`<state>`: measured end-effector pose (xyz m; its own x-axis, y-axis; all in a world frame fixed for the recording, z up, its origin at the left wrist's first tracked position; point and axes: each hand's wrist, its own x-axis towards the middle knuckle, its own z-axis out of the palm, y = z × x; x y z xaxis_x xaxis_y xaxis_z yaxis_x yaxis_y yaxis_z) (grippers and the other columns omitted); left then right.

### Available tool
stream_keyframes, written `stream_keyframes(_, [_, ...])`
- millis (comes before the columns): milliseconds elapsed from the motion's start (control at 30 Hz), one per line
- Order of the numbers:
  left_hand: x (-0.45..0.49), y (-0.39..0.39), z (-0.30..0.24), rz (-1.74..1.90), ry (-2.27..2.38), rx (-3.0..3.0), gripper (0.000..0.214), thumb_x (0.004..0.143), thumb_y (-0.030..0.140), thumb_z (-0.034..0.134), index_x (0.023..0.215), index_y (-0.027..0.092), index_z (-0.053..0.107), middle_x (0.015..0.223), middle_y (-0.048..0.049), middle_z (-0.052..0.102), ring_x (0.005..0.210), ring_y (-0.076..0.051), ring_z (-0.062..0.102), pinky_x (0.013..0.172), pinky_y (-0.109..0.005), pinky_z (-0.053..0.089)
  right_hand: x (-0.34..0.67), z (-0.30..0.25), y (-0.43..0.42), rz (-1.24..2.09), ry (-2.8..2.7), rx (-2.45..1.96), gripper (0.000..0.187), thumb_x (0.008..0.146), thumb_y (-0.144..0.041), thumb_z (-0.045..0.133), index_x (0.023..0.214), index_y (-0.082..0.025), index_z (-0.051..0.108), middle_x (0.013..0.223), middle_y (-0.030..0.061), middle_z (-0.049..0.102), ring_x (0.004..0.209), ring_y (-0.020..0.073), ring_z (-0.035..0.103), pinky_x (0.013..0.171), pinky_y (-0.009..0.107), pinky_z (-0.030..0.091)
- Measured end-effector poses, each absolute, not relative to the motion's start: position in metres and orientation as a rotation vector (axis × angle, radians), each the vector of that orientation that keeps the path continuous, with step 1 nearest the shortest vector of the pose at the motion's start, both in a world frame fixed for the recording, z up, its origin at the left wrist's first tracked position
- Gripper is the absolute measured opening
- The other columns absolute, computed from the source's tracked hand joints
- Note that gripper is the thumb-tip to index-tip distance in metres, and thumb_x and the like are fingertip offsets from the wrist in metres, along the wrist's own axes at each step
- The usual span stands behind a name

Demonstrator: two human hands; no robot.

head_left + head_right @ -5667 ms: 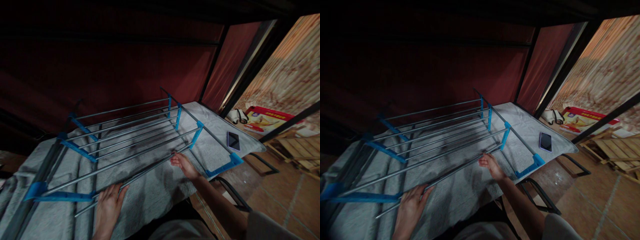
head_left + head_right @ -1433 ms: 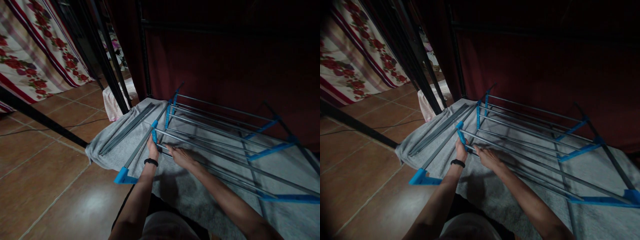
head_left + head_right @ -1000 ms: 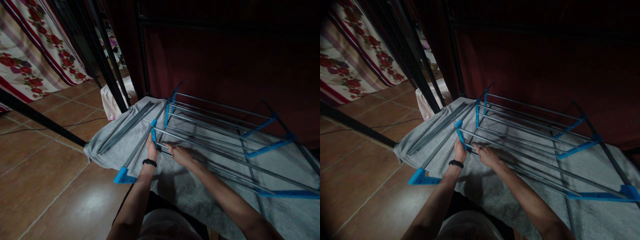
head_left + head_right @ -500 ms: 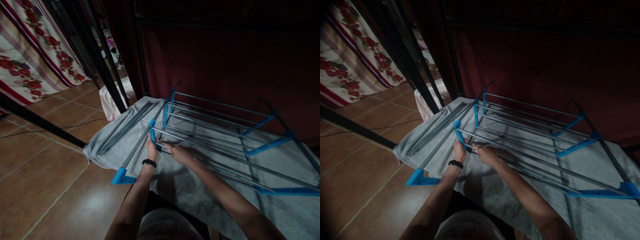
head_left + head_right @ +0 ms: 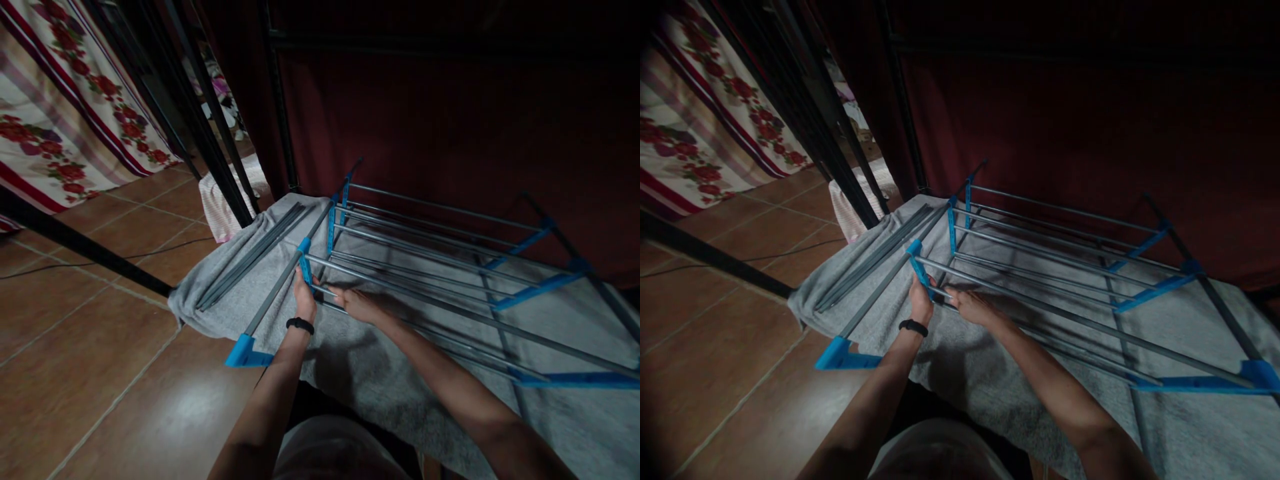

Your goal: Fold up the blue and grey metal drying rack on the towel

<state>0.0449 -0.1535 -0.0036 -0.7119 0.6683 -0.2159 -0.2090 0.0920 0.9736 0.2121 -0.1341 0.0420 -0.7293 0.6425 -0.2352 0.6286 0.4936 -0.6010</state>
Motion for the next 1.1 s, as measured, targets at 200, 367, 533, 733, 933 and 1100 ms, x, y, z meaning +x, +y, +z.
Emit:
stream_keyframes(200, [0.043, -0.148, -0.010, 1.752, 1.648, 0.423, 0.060, 0.098, 0.066, 0.034, 0.066, 0.022, 0.058, 0.063, -0.0050, 0.058, 0.062, -0.018, 0.054, 0.065, -0.035, 0.046, 0.212, 0.048, -0.143, 0.709, -2.819, -1.203, 0.052, 0.107, -0.033, 0.037, 0.158, -0.026, 0.042, 0.125, 0.0116, 0.073, 0.113, 0.0250, 0.070, 0.098, 0.035, 0.051])
stream_keyframes(367, [0.038, -0.164, -0.031, 1.962, 1.837, 0.487, 0.036, 0.100, 0.046, 0.038, 0.086, 0.022, 0.060, 0.088, -0.0053, 0.064, 0.085, -0.019, 0.062, 0.084, -0.034, 0.051, 0.239, 0.033, -0.180, 0.237, -2.694, -0.967, 0.049, 0.104, -0.021, 0.040, 0.152, -0.021, 0.049, 0.131, 0.0120, 0.066, 0.121, 0.0235, 0.060, 0.109, 0.039, 0.046])
stream_keyframes(533, [0.035, -0.193, -0.061, 1.800, 2.079, 0.748, 0.023, 0.083, 0.012, 0.048, 0.100, 0.023, 0.059, 0.099, -0.0064, 0.063, 0.102, -0.020, 0.060, 0.099, -0.036, 0.048, 0.274, -0.019, -0.225, 0.254, -2.613, -1.095, 0.047, 0.101, -0.014, 0.041, 0.145, -0.024, 0.056, 0.130, 0.0099, 0.065, 0.118, 0.0212, 0.059, 0.108, 0.037, 0.047])
stream_keyframes(733, [0.034, -0.201, -0.058, 1.364, 2.118, 1.151, 0.027, 0.067, -0.001, 0.053, 0.081, 0.022, 0.057, 0.083, -0.0033, 0.056, 0.087, -0.021, 0.056, 0.091, -0.037, 0.048, 0.273, -0.042, -0.210, 0.386, -2.551, -1.633, 0.046, 0.105, -0.025, 0.037, 0.147, -0.016, 0.054, 0.140, 0.0155, 0.061, 0.126, 0.0282, 0.056, 0.111, 0.042, 0.042])
stream_keyframes(933, [0.033, -0.202, -0.054, 1.142, 2.274, 1.353, 0.022, 0.077, 0.001, 0.053, 0.077, 0.022, 0.048, 0.084, -0.0023, 0.052, 0.087, -0.019, 0.054, 0.088, -0.033, 0.046, 0.265, -0.032, -0.197, 0.557, -2.555, -1.687, 0.046, 0.105, -0.020, 0.032, 0.143, -0.019, 0.058, 0.141, 0.0137, 0.062, 0.125, 0.0251, 0.060, 0.110, 0.035, 0.041])
stream_keyframes(1100, [0.031, -0.198, -0.054, 1.134, 2.320, 1.375, 0.023, 0.079, 0.001, 0.052, 0.074, 0.023, 0.047, 0.080, -0.0025, 0.051, 0.084, -0.020, 0.052, 0.084, -0.032, 0.044, 0.266, -0.032, -0.196, 0.566, -2.509, -1.683, 0.044, 0.106, -0.023, 0.034, 0.143, -0.020, 0.059, 0.145, 0.0125, 0.061, 0.129, 0.0245, 0.059, 0.109, 0.033, 0.042])
